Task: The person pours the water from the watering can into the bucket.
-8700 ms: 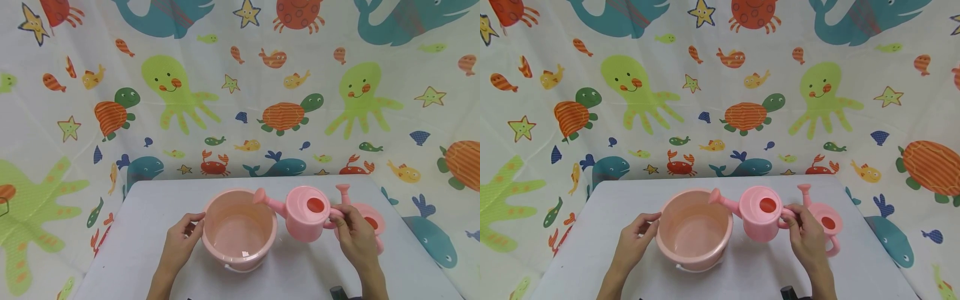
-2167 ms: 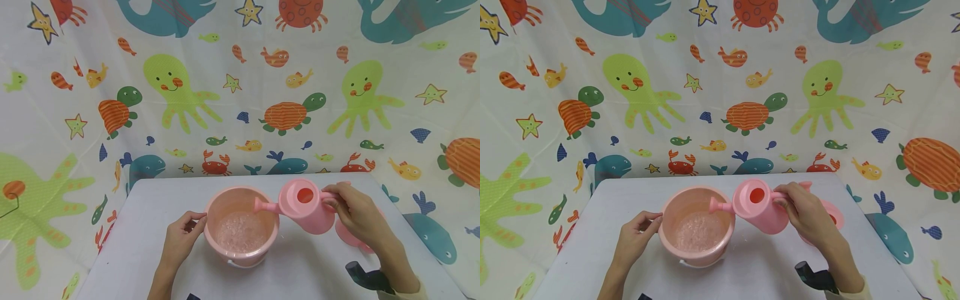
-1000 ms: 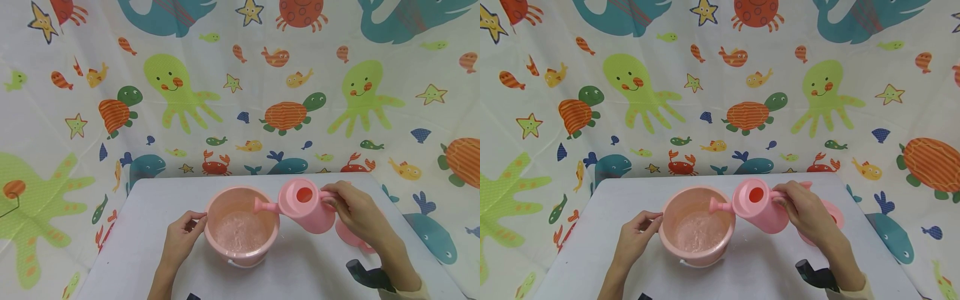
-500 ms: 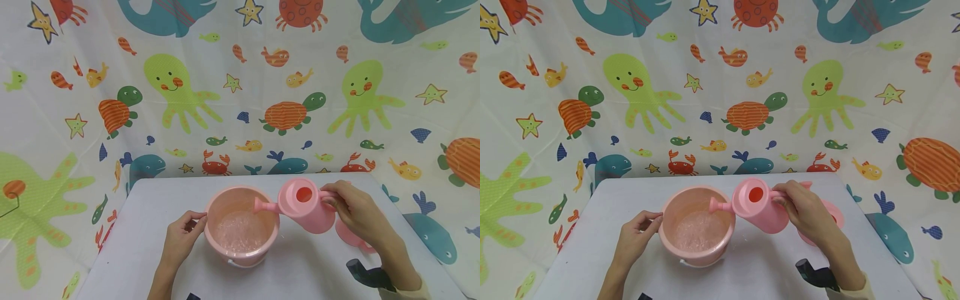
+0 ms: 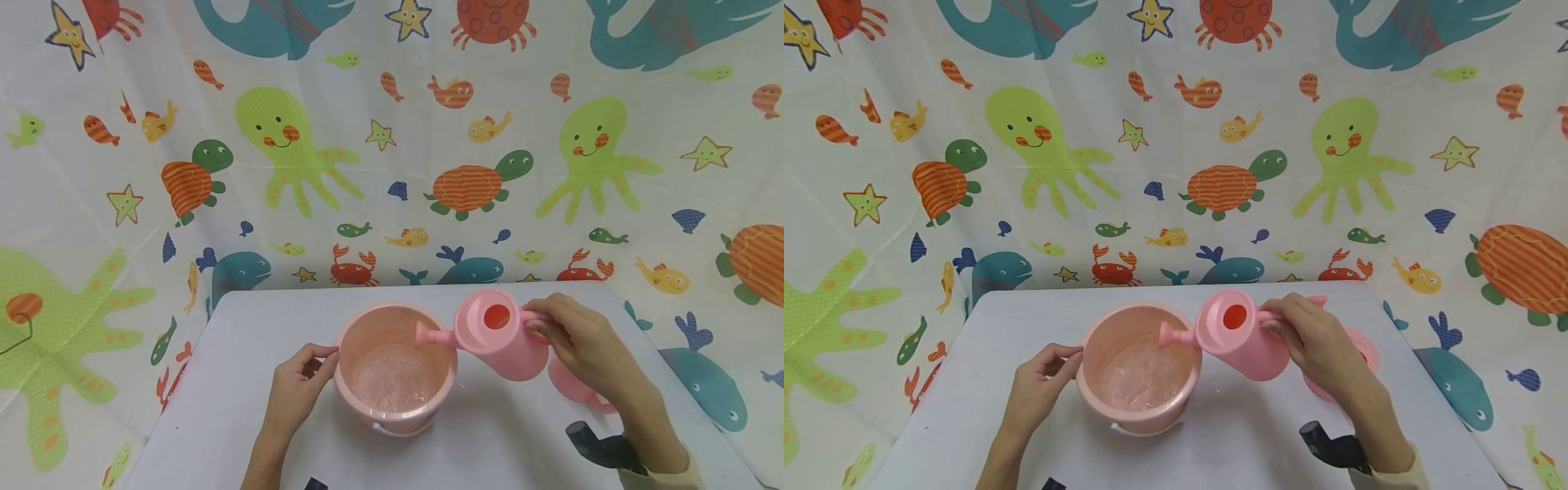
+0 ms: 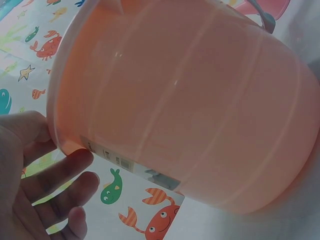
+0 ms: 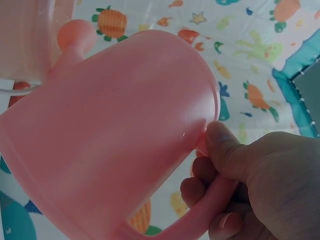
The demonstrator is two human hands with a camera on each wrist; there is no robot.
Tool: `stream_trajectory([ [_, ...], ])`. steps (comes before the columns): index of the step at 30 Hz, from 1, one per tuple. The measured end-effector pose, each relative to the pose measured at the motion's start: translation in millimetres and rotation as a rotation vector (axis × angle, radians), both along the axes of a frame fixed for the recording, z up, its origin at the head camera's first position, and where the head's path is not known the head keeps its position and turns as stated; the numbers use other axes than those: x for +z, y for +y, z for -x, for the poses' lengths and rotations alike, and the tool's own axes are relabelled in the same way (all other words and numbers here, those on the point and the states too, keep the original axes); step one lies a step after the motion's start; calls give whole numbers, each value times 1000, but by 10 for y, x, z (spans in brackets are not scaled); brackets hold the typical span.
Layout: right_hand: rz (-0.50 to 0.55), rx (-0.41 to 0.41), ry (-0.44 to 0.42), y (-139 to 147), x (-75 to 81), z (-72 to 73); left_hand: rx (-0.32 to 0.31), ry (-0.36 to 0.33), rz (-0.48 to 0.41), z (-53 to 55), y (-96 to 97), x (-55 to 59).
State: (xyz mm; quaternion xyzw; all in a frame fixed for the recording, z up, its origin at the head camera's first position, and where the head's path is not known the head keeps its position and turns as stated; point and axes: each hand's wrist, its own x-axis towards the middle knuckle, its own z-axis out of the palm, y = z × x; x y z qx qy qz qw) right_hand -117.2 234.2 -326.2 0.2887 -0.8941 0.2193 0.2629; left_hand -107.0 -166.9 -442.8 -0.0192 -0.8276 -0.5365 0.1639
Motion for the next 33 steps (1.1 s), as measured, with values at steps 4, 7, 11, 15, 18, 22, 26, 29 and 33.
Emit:
stream_trajectory([
  [4,0,2,14,7,-1,3,-3,1,-1,-1,1,7],
  [7,0,6,20,6,2,7,-3,-7,-1,0,3,15],
  [11,4,19,28,-2,8,2,-1,-14,4,5,5,18],
  [15,6,23,30,-8,12,-4,1,-12,6,3,2,13],
  [18,10,25,28,-11,14,-6,1,-11,3,-1,0,9],
  [22,16,28,28,-9,10,-4,-2,-12,-3,-1,-1,7],
  [26,15,28,30,-4,4,0,-2,-16,-5,-2,-4,3],
  [29,15,28,33,-1,1,0,0,-12,1,0,-6,-1],
  [33,14,32,42,-1,2,-3,-1,-1,9,2,-10,-8],
])
